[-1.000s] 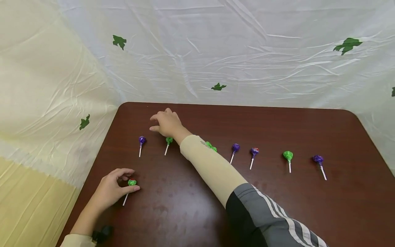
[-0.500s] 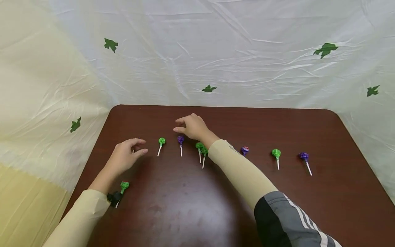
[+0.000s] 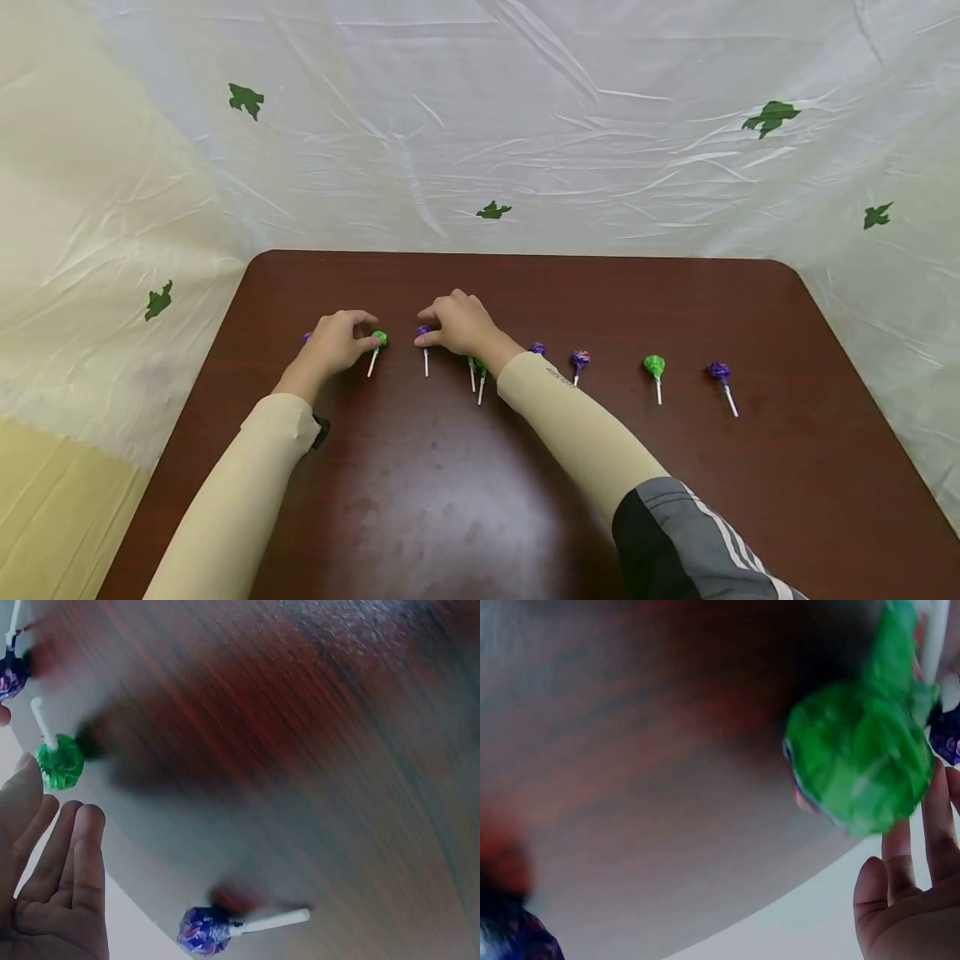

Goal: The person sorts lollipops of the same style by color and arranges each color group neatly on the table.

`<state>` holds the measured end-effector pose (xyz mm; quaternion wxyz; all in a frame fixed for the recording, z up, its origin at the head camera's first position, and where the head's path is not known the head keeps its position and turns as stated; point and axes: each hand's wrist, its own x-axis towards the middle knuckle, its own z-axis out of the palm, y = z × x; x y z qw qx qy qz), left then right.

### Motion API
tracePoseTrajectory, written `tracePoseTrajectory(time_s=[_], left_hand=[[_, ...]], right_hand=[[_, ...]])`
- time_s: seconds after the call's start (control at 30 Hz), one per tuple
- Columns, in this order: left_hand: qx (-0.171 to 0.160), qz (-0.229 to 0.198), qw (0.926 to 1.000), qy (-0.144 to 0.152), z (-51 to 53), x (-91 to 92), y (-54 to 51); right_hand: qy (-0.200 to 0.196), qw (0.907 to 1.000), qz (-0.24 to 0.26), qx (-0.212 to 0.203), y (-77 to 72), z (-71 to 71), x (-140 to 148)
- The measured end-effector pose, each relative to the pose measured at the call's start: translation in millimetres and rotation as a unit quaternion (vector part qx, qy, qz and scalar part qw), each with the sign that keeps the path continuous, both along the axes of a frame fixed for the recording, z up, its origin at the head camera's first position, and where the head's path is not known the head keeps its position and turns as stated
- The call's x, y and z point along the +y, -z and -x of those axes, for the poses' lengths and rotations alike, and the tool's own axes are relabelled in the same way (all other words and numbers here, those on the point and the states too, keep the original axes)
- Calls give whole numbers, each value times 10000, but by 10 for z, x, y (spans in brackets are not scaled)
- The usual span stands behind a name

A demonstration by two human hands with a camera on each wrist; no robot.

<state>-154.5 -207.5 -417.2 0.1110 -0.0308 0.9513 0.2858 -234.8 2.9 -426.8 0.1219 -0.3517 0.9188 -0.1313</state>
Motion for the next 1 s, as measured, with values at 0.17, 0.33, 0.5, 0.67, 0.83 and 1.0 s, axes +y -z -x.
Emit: tracePoseTrajectory(time_s=[0.17, 0.33, 0.5, 0.67, 0.83, 1.0], left_hand=[[158, 90, 9998, 110, 29, 15, 44], [229, 126, 9994, 211, 52, 39, 86], [257, 148, 9993, 220, 64, 48, 115], [195, 149, 9995, 197, 50, 48, 93], [106, 126, 9997, 194, 51, 53, 72], [0, 25, 9999, 144, 55, 54, 64]], right_hand=[[21, 10000, -70, 37, 65, -11, -1], [105, 9999, 71, -80, 84, -21, 19], [237, 9994, 192, -177, 105, -34, 31], [340, 9987, 233, -295, 103, -36, 18], [383, 9982, 284, -374, 87, -34, 15], [422, 9975, 319, -472, 77, -38, 23]])
